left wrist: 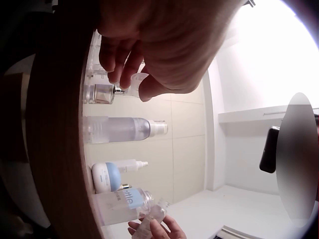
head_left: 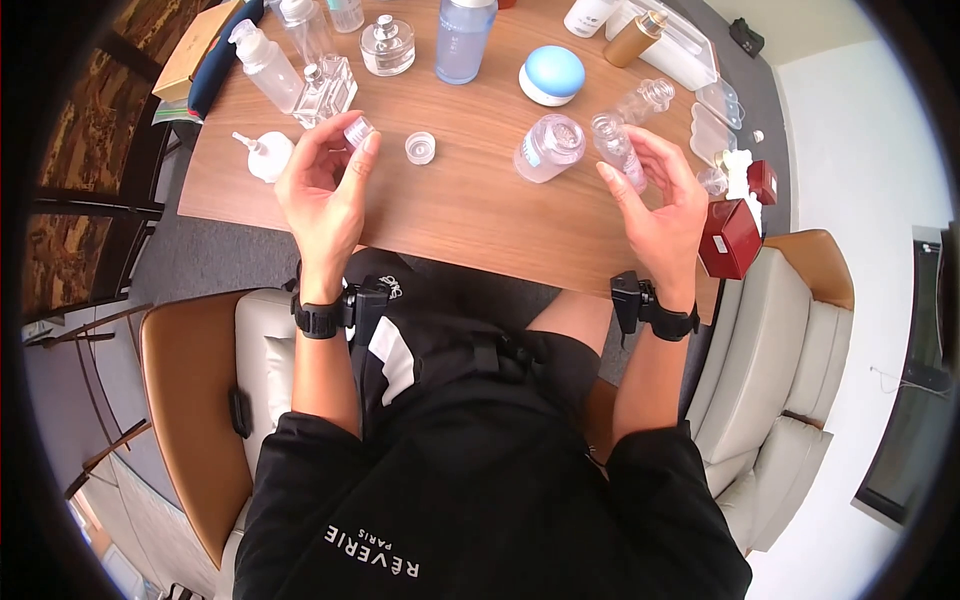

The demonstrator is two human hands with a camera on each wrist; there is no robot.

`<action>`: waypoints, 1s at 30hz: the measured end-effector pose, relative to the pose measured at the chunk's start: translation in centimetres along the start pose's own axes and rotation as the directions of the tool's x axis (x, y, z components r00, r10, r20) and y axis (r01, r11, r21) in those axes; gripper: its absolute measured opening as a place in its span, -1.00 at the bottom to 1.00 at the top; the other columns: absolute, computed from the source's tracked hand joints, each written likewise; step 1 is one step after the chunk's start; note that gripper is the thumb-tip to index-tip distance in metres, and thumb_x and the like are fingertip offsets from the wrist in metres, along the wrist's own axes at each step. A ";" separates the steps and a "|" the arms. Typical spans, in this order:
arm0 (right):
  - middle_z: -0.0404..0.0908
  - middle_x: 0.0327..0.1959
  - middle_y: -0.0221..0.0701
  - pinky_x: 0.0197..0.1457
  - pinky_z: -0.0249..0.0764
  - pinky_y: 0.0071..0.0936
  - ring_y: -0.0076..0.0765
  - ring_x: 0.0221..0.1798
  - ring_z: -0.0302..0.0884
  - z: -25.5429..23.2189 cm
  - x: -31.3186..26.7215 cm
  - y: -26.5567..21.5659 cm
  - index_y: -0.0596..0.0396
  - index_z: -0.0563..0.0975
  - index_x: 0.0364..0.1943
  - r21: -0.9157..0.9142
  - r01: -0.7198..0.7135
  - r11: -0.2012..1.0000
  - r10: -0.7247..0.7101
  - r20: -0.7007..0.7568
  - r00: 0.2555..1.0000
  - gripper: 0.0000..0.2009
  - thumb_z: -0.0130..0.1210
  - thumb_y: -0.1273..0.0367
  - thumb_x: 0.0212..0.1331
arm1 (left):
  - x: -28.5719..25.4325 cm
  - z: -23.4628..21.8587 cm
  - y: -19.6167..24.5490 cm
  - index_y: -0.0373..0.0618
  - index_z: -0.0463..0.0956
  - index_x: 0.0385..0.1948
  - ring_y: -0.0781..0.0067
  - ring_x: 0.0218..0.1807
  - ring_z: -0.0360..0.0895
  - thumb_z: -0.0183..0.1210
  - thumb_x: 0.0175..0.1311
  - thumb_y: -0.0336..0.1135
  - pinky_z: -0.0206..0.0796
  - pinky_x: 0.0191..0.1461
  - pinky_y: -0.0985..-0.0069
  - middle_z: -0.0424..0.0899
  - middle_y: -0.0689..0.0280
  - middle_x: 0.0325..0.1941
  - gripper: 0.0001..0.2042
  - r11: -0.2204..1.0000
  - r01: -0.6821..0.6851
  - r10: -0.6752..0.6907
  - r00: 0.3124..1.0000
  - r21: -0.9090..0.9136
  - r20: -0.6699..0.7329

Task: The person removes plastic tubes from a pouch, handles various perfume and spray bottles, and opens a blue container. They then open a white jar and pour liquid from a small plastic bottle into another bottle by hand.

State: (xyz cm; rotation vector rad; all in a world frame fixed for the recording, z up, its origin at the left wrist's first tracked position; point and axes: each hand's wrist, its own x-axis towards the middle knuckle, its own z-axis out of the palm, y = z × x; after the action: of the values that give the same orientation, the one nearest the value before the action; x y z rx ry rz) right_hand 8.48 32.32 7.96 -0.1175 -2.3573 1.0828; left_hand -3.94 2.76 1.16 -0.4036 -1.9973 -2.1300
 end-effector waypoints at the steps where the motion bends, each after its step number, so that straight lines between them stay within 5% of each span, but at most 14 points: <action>1: 0.81 -0.02 -0.23 0.17 0.65 -0.36 -0.32 0.07 0.78 0.0 0.0 0.0 0.17 0.68 0.10 0.000 -0.001 1.000 0.001 0.000 1.000 -0.61 0.47 0.48 0.18 | 0.0 0.0 0.0 -0.25 0.67 0.13 0.67 -0.15 0.60 0.42 0.36 -0.53 0.45 -0.06 0.64 0.72 0.38 -0.12 -0.67 1.000 0.001 -0.001 1.000 0.000 0.001; 13: 0.79 0.04 -0.27 0.18 0.59 -0.43 -0.38 0.07 0.73 -0.6 0.4 -1.0 0.21 0.68 0.13 -0.154 0.092 0.984 -0.083 0.067 0.994 -0.60 0.46 0.51 0.18 | 0.0 0.1 0.2 -0.27 0.67 0.13 0.67 -0.16 0.60 0.42 0.36 -0.53 0.46 -0.07 0.65 0.71 0.38 -0.14 -0.68 1.000 -0.001 0.001 1.000 0.010 -0.007; 18: 0.78 -0.02 -0.22 0.08 0.63 -0.38 -0.21 -0.01 0.77 -0.4 0.7 -1.0 0.12 0.73 0.09 -0.163 0.170 0.972 -0.165 0.040 0.985 -0.63 0.46 0.50 0.15 | 0.0 0.1 0.3 -0.27 0.67 0.12 0.67 -0.16 0.60 0.42 0.36 -0.55 0.45 -0.07 0.65 0.70 0.38 -0.14 -0.68 1.000 0.004 -0.004 1.000 0.005 -0.012; 30: 0.78 0.02 -0.22 0.18 0.63 -0.30 -0.15 0.07 0.75 -0.5 0.7 -1.3 0.09 0.74 0.11 -0.192 0.191 0.963 -0.184 0.054 0.981 -0.62 0.42 0.53 0.15 | 0.0 0.1 0.1 -0.28 0.66 0.13 0.68 -0.17 0.60 0.42 0.36 -0.55 0.45 -0.08 0.66 0.70 0.39 -0.15 -0.67 1.000 -0.005 0.005 1.000 -0.005 -0.012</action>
State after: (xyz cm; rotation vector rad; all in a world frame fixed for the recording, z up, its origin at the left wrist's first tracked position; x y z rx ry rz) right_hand 8.34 31.99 9.45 0.0538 -2.4470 0.7670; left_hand -3.84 2.87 1.29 -0.3947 -1.9828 -2.1302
